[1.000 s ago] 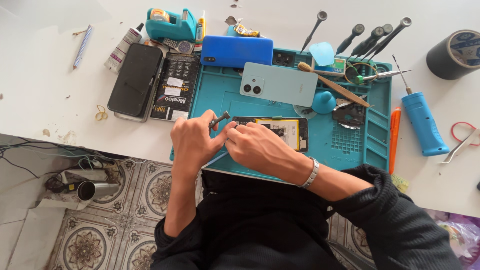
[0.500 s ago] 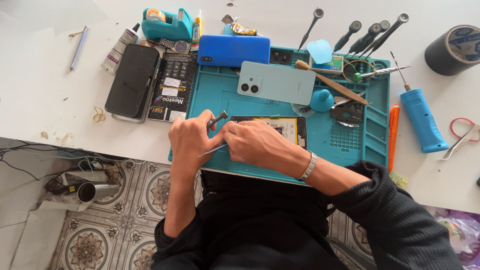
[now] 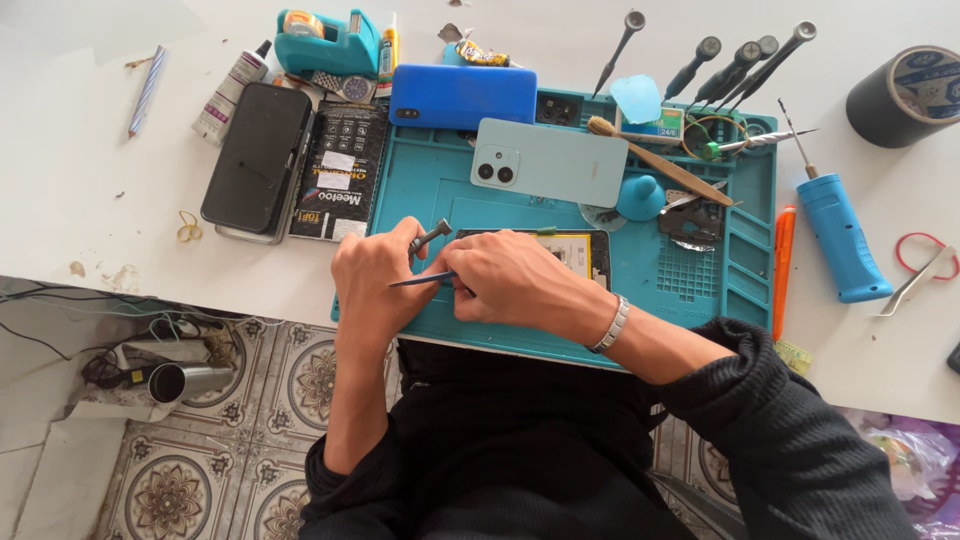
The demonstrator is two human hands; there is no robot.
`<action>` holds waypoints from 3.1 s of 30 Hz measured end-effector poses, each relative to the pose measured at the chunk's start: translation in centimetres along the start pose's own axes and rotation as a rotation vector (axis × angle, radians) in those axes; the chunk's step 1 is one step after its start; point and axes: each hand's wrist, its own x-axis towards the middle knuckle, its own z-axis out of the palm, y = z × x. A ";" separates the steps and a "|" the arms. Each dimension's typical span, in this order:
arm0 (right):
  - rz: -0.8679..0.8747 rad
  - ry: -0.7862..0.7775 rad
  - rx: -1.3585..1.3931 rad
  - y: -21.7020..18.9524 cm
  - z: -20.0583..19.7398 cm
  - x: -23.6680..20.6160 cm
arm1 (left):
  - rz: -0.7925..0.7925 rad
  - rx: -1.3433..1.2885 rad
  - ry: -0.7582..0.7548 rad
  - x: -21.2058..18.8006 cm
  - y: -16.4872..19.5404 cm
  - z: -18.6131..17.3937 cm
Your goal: The person disassembles a smartphone on a teal repair mat. They unscrew small screws from the opened phone with a screwdriver, use a spudger to pry and lift internal components, and handle the phone back cover and small parts while working on the exposed internals.
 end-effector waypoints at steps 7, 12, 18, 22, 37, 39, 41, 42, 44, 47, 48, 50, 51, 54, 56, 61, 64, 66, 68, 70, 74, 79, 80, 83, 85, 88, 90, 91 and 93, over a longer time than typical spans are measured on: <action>-0.008 0.019 0.001 0.1 -0.1 0.1 | 0.001 -0.005 -0.007 0.1 0.2 0.1; 0.036 -0.006 0.011 0.0 -0.4 0.0 | -0.007 0.006 -0.009 0.2 0.4 0.2; 0.045 -0.019 0.011 -0.2 -0.5 0.1 | 0.004 0.011 -0.004 0.1 0.3 0.1; 0.032 -0.003 0.012 -0.2 -0.4 0.1 | -0.013 -0.002 -0.017 0.1 0.3 0.0; -0.063 0.083 0.026 1.2 1.0 -0.9 | -0.015 0.006 -0.030 0.2 0.9 0.4; -0.093 0.114 0.031 1.3 1.2 -1.1 | -0.027 0.014 -0.046 0.2 1.0 0.4; -0.120 0.131 0.021 1.4 1.3 -1.4 | -0.033 0.028 -0.048 0.2 1.2 0.4; -0.105 0.101 -0.009 1.4 1.3 -1.4 | -0.036 0.031 -0.049 0.2 1.2 0.4; -0.079 0.040 -0.073 1.3 1.3 -1.6 | -0.047 0.036 -0.045 0.2 1.3 0.4; -0.126 0.089 -0.071 1.1 1.3 -1.7 | -0.052 0.032 -0.032 0.1 1.4 0.4; -0.120 0.073 -0.052 1.0 1.2 -1.7 | -0.049 0.035 -0.032 0.1 1.4 0.3; -0.109 0.042 -0.019 0.9 1.2 -1.7 | -0.042 0.039 -0.029 0.0 1.4 0.3; -0.118 0.052 -0.022 0.9 1.1 -1.8 | -0.043 0.033 -0.030 0.0 1.4 0.3; -0.146 0.079 -0.038 0.9 1.0 -1.9 | -0.046 0.017 -0.027 -0.1 1.3 0.2; -0.167 0.098 -0.054 0.8 0.9 -2.0 | -0.043 0.016 -0.020 -0.2 1.2 0.3; -0.138 0.053 -0.110 0.6 0.9 -2.2 | -0.040 0.028 -0.016 -0.2 1.1 0.5; -0.141 0.057 -0.108 0.5 0.9 -2.3 | -0.038 0.017 -0.014 -0.3 1.1 0.5; -0.143 0.062 -0.103 0.5 0.9 -2.4 | -0.040 0.014 -0.017 -0.3 1.1 0.5; -0.151 0.070 -0.107 0.6 1.0 -2.4 | -0.046 0.018 -0.026 -0.4 1.1 0.5; -0.166 0.083 -0.121 0.6 1.0 -2.5 | -0.045 0.023 -0.019 -0.4 1.1 0.5; -0.177 0.090 -0.129 0.7 1.1 -2.5 | -0.045 0.016 -0.015 -0.5 1.1 0.5; -0.178 0.072 -0.124 0.7 1.0 -2.4 | -0.048 0.011 -0.018 -0.4 1.0 0.6; -0.172 0.065 -0.121 0.6 0.9 -2.4 | -0.050 0.009 -0.022 -0.4 1.0 0.6; -0.183 0.068 -0.112 0.6 0.7 -2.3 | -0.034 0.015 -0.017 -0.3 1.0 0.6; -0.155 0.040 -0.102 0.7 0.6 -2.3 | -0.031 0.011 -0.011 -0.3 1.1 0.6; -0.142 0.030 -0.091 0.7 0.5 -2.4 | -0.038 -0.001 -0.017 -0.3 1.2 0.6; -0.152 0.038 -0.091 0.7 0.6 -2.5 | -0.044 -0.005 -0.020 -0.4 1.2 0.6; -0.160 0.045 -0.095 0.7 0.6 -2.5 | -0.045 -0.004 -0.019 -0.4 1.2 0.6; -0.165 0.048 -0.092 0.6 0.5 -2.5 | -0.045 0.003 -0.019 -0.5 1.2 0.6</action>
